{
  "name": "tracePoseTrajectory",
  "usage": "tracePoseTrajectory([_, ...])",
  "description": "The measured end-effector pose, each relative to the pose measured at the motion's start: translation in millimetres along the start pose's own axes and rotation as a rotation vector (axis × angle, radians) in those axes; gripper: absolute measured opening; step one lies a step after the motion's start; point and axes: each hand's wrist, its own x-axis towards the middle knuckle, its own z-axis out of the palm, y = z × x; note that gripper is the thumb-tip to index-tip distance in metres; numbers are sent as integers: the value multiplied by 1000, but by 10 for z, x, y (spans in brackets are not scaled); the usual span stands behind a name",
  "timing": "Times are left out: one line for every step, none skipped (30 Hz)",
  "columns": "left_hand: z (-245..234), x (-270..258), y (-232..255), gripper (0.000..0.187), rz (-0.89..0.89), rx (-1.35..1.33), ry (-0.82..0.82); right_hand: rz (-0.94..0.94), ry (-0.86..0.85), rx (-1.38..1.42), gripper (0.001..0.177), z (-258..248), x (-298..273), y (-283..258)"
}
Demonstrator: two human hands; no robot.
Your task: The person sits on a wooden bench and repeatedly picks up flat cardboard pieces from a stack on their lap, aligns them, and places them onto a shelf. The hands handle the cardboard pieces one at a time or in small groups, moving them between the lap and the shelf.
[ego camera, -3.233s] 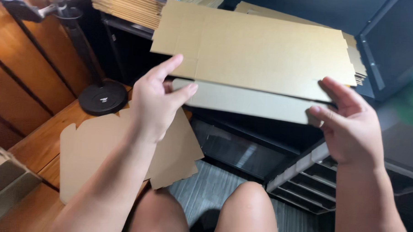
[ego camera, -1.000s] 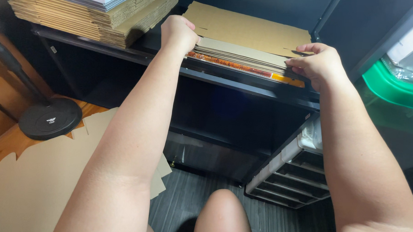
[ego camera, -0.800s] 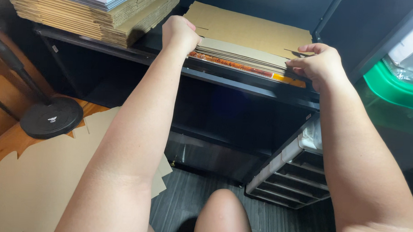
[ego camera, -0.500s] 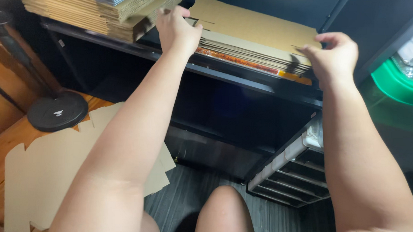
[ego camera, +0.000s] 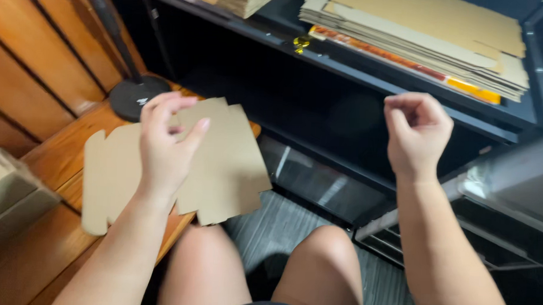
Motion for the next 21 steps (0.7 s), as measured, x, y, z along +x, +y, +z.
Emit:
tracePoseTrajectory([-136, -135, -251, 35, -12, 14, 10, 5, -17, 12, 26, 119, -124, 89])
tracePoseTrajectory([-278, -275, -499, 34, -144, 39, 64, 101, -32, 47, 24, 240, -250, 174])
tracePoseTrajectory([-419, -413, -737, 33, -274, 64, 118, 197, -45, 81, 23, 356, -373, 258])
tracePoseTrajectory([-558, -562, -941, 33, -284, 77, 128, 202, -61, 91, 23, 465, -509, 360])
tracePoseTrajectory([-696, -703, -1144, 35, -353, 126, 175, 283, -71, 103, 22, 575, -643, 459])
tracePoseTrajectory([-836, -846, -1342, 36, -420, 175, 222, 363, -82, 115, 21, 684, -778, 557])
tracePoseTrajectory([-954, -985, -1482, 36, -428, 187, 229, 369, -94, 123, 21, 779, -928, 578])
tracePoseTrajectory([-1072, -1127, -1619, 39, -482, 257, 234, 462, -105, 129, 19, 870, -1079, 599])
tracePoseTrajectory([-1184, -1267, -1754, 41, -536, 326, 238, 554, -115, 133, 17, 952, -1229, 618])
tracePoseTrajectory([-1275, -1386, -1883, 41, -543, 335, 244, 559, -126, 138, 17, 1026, -1361, 707])
tracePoseTrajectory([-1367, -1506, -2008, 48, -625, 435, 209, 623, -142, 147, 16, 1096, -1500, 797])
tracePoseTrajectory([-1460, -1628, -2131, 55, -707, 535, 174, 688, -159, 155, 15, 1165, -1640, 885])
tracePoseTrajectory([-1489, -1685, -2153, 55, -715, 544, 178, 694, -170, 159, 15, 1216, -1783, 989])
tracePoseTrajectory([-1518, -1743, -2174, 60, -699, 523, 194, 772, -176, 173, 16, 1266, -1927, 1090])
tracePoseTrajectory([-1542, -1792, -2193, 66, -682, 501, 209, 849, -182, 186, 17, 1314, -2065, 1191])
tracePoseTrajectory([-1544, -1827, -2194, 66, -688, 510, 213, 854, -192, 190, 17, 1335, -2164, 1221])
tracePoseTrajectory([-1539, -1854, -2200, 68, -706, 511, 199, 900, -209, 179, 19, 1355, -2253, 1252])
tracePoseTrajectory([-1533, -1882, -2205, 70, -723, 512, 186, 945, -226, 168, 22, 1374, -2342, 1283])
tracePoseTrajectory([-1520, -1871, -2182, 70, -729, 518, 190, 948, -235, 171, 22, 1394, -2401, 1325])
tracePoseTrajectory([-1507, -1860, -2160, 70, -721, 537, 194, 965, -250, 155, 23, 1413, -2459, 1367])
tracePoseTrajectory([-1488, -1850, -2138, 71, -713, 555, 198, 982, -264, 138, 24, 1425, -2517, 1409])
